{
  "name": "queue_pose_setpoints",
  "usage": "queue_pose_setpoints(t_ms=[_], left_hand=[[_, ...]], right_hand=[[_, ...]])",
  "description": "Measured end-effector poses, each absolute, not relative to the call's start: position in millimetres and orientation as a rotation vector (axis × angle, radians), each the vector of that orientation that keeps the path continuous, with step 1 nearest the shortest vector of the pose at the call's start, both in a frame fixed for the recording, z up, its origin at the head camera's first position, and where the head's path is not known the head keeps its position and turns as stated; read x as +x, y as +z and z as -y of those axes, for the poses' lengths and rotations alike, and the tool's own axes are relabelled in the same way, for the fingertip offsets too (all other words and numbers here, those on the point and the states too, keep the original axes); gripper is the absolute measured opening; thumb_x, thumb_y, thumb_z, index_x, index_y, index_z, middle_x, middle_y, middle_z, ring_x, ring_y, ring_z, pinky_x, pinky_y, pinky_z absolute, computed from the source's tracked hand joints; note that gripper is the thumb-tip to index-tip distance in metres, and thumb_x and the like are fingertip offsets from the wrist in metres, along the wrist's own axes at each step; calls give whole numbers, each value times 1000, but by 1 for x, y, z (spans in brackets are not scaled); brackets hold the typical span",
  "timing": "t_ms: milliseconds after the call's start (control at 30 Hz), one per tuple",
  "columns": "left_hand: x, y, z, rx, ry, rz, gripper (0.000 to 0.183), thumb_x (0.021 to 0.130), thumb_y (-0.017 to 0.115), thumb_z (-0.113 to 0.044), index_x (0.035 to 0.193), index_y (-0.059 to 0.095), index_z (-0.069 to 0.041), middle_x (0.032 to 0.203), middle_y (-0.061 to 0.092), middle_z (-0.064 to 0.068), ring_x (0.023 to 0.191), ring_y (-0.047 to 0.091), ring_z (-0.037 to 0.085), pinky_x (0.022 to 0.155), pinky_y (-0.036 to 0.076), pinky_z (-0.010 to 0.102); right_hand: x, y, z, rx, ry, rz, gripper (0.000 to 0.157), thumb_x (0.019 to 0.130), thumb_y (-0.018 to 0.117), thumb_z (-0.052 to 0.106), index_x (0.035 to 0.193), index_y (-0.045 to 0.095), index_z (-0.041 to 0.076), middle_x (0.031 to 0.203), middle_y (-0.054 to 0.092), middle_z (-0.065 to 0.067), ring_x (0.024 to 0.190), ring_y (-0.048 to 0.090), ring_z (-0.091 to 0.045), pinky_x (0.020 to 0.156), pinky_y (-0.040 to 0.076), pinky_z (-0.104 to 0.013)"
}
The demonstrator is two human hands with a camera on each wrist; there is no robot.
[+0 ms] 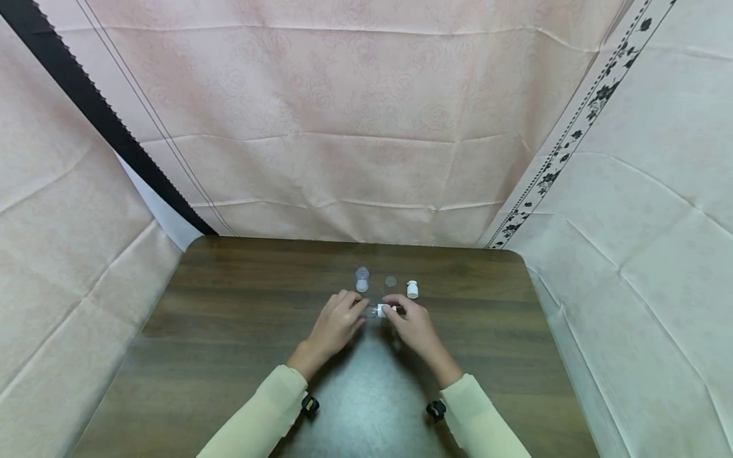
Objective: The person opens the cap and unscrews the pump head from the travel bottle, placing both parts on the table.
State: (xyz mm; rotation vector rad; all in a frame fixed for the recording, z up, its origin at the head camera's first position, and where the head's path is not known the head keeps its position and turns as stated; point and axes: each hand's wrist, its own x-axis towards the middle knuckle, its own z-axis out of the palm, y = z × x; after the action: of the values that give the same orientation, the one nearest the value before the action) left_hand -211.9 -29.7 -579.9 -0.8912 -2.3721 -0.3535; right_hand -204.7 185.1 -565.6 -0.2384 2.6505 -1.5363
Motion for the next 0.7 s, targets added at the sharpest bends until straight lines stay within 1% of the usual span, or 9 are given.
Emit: queue_pose_setpoints(t_ms=[100,200,467,600,700], left_hand=[[-212,-579,28,-895,-361,2348,37,78,92,-20,108,74,-7,101,68,4,87,62,19,68,50,32],[-211,-580,27,-884,-394,2359,37,79,92,-23,109,76,-8,101,68,3,87,62,18,69,50,31],[-208,-583,26,-802,-597,2482,40,77,93,-24,112,77,-10,103,68,2,90,61,18,77,54,33],[-206,-580,25,-761,-688,2533,40,77,92,-25,112,77,-11,102,66,2,90,61,17,77,55,32],[-205,-578,24,-741,-737,2546,40,76,93,-23,111,78,-10,101,66,2,88,61,17,74,55,31]], right_hand=[[-205,-566,-185,-259,-1520,-2671,21,103,66,24,119,72,13,103,71,-8,82,68,-18,69,56,-24],[-205,-566,-186,-269,-1491,-2710,18,101,68,22,117,73,15,102,72,-6,83,65,-16,70,53,-24],[-206,-564,-187,-374,-1540,-2719,21,93,77,9,113,73,14,118,72,-6,107,69,-22,87,60,-34],[-206,-565,-188,-463,-1599,-2703,26,90,77,0,113,73,13,120,70,-5,110,68,-24,89,60,-36],[-205,-565,-188,-488,-1637,-2689,28,90,76,-3,113,73,13,121,70,-5,112,67,-25,90,59,-37]])
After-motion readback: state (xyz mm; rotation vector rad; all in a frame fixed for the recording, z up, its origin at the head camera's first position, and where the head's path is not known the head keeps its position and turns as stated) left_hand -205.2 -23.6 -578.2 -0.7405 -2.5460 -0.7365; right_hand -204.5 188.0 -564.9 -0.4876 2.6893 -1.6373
